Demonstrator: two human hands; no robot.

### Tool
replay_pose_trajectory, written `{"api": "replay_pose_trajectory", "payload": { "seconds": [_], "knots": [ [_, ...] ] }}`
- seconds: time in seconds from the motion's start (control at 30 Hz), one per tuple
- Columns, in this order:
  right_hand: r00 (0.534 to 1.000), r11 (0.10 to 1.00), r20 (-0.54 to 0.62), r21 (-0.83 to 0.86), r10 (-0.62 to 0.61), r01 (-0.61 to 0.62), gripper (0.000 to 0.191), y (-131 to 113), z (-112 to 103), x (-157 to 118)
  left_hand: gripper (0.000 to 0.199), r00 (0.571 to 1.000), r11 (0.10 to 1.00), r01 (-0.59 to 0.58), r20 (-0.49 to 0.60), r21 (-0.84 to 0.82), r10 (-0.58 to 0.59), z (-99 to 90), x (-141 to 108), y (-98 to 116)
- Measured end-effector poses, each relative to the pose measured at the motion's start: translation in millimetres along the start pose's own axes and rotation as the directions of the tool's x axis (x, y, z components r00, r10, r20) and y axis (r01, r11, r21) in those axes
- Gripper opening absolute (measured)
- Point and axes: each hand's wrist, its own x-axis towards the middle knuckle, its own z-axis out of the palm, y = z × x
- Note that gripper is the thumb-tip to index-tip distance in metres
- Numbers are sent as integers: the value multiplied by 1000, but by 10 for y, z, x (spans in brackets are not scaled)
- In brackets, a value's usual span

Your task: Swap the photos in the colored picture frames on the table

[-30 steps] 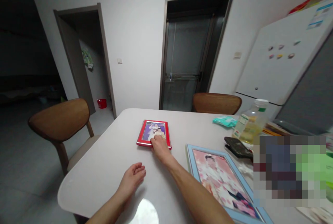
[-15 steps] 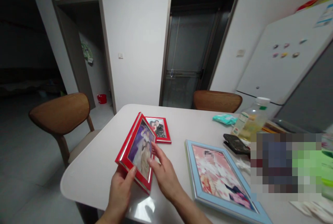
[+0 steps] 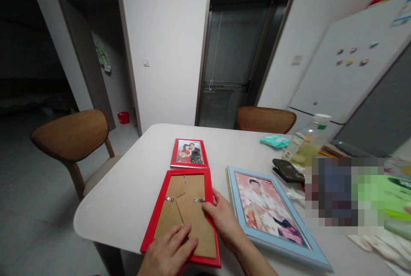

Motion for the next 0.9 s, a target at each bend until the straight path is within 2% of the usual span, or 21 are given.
{"api": "replay_pose_trajectory", "payload": {
  "seconds": [0.1, 0.2, 0.3, 0.4, 0.57, 0.67, 0.73, 0.9],
  "knots": [
    [992, 936, -74, -345, -101, 70, 46, 128, -98, 81, 30, 999, 1000, -27, 34, 10, 26, 65, -17, -9],
    [961, 721, -117, -685, -251, 105, 43, 217, -146, 138, 28, 998, 1000, -26, 49, -13, 26, 94, -20, -22],
    [943, 494, -88, -865, -322, 88, 41, 274, -142, 157, 28, 996, 998, -19, 81, -55, 24, 93, -8, -18],
    [942, 354, -60, -933, -331, 65, 41, 306, -131, 155, 29, 995, 992, 12, 101, -129, 1, 47, 4, -23],
    [919, 279, 42, -946, -392, 162, 38, 295, -152, 180, 42, 982, 979, 161, 115, -124, -146, -92, -80, -149],
    [930, 282, 86, -939, -358, 195, 29, 278, -141, 226, 34, 968, 966, 238, 112, -103, -226, -132, -155, -248],
    [934, 283, 84, -940, -346, 189, 25, 274, -113, 266, 29, 962, 958, 261, 116, -114, -248, -134, -178, -289],
    [926, 253, 85, -949, -369, 187, 25, 271, -52, 350, 31, 956, 947, 280, 141, -157, -259, -132, -158, -314]
  ]
}}
